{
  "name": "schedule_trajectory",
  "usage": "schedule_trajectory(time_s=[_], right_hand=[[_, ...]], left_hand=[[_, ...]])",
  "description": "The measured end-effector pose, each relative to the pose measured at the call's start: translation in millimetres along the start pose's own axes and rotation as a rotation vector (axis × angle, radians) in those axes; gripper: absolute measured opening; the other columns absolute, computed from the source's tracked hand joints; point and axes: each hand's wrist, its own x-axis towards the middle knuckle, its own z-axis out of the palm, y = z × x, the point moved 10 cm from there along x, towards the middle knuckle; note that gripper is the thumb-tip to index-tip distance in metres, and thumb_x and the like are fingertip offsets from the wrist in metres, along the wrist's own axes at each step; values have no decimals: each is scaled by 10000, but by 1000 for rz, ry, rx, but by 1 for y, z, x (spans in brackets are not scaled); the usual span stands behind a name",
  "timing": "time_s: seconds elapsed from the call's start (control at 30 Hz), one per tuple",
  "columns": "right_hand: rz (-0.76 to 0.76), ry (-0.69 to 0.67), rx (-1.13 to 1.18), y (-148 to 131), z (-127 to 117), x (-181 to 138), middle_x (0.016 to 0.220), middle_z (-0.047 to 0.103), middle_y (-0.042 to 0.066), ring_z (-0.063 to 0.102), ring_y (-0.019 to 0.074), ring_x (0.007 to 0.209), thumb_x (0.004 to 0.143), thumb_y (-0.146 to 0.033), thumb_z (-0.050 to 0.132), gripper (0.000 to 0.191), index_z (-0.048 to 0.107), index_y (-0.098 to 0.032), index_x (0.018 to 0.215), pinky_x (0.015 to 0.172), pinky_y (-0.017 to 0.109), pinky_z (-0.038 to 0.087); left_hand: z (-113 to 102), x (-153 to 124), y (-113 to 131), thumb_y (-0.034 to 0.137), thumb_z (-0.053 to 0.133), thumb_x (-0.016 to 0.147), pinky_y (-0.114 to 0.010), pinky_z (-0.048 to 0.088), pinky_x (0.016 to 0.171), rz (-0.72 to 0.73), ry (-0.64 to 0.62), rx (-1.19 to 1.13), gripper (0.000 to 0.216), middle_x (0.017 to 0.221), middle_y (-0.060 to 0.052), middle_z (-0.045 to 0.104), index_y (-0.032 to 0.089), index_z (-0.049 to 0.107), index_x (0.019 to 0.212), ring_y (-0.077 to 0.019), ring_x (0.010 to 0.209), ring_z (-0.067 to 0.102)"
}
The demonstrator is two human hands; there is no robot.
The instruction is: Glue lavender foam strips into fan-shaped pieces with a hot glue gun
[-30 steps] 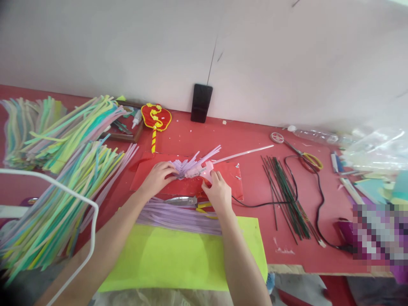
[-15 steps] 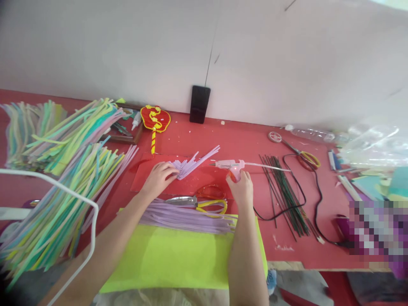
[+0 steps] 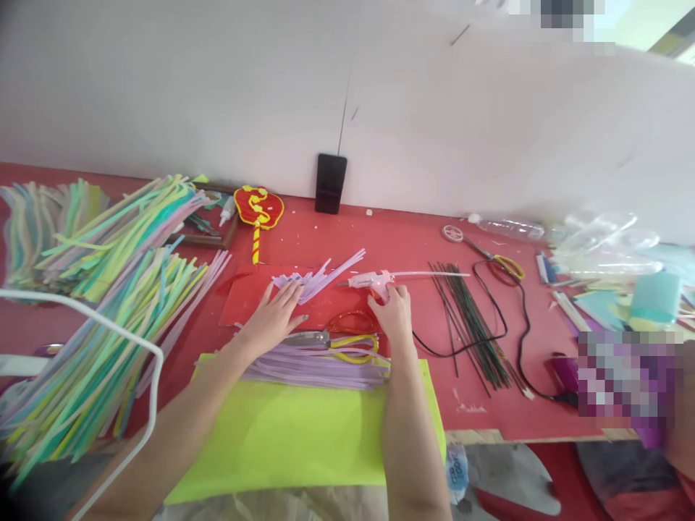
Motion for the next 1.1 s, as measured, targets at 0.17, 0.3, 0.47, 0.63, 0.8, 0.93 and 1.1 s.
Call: schedule_trajectory(time_s=[0.17, 0.3, 0.47, 0.63, 0.8, 0.93, 1.1], right_hand=[[71, -81, 140, 10, 0, -2, 948, 559, 86, 548, 198, 817, 682, -556, 651, 561, 636, -144, 1064, 828, 385, 464], [136, -161, 276, 20, 0, -5, 959, 590, 75, 590, 172, 809, 744, -568, 583, 535, 641, -160, 1084, 807, 347, 482], [132, -179, 285, 25, 0, -6, 1003, 614, 97, 610, 187, 851, 755, -550, 580, 512, 648, -155, 1074, 812, 360, 490], [147, -115, 320, 21, -5, -4, 938, 629, 88, 617, 186, 824, 777, -528, 562, 468, 650, -155, 1047, 731, 340, 521], [-44, 29, 187, -33, -37, -4, 873, 593, 60, 590, 177, 807, 806, -444, 584, 274, 678, -187, 793, 762, 331, 503], [-279, -174, 169, -103, -34, -30, 852, 595, 44, 582, 182, 872, 835, -368, 589, 194, 671, -210, 756, 835, 335, 468], [-391, -767, 57, -147, 22, -97, 867, 624, -12, 606, 116, 731, 805, -227, 610, 71, 668, -244, 841, 659, 231, 452]], left_hand=[[-16, 1, -13, 199, 385, 920, -573, 202, 1122, -52, 61, 22, 403, 1471, -140, 387, 173, 496, 1307, -285, 1354, 367], [-14, -2, -12, 176, 372, 919, -554, 205, 1128, 19, 14, 17, 396, 1442, -137, 433, 161, 511, 1289, -266, 1347, 379], [-3, -12, -7, 266, 444, 909, -588, 197, 1112, 47, -83, 39, 454, 1450, -157, 414, 161, 444, 1351, -306, 1360, 348], [0, -13, -9, 260, 466, 899, -608, 177, 1106, 22, -116, 20, 415, 1456, -139, 411, 195, 496, 1308, -320, 1359, 345], [-8, -6, -16, 237, 409, 921, -558, 190, 1124, -2, -41, -103, 366, 1409, -101, 482, 228, 528, 1267, -246, 1316, 420], [-26, 0, -23, 161, 385, 910, -495, 246, 1126, -39, 81, -187, 379, 1315, -64, 578, 235, 543, 1246, -198, 1215, 523], [-51, 1, -35, 185, 411, 901, -391, 437, 1008, -68, 276, -385, 310, 1164, -72, 670, 199, 624, 1125, -193, 1094, 603]])
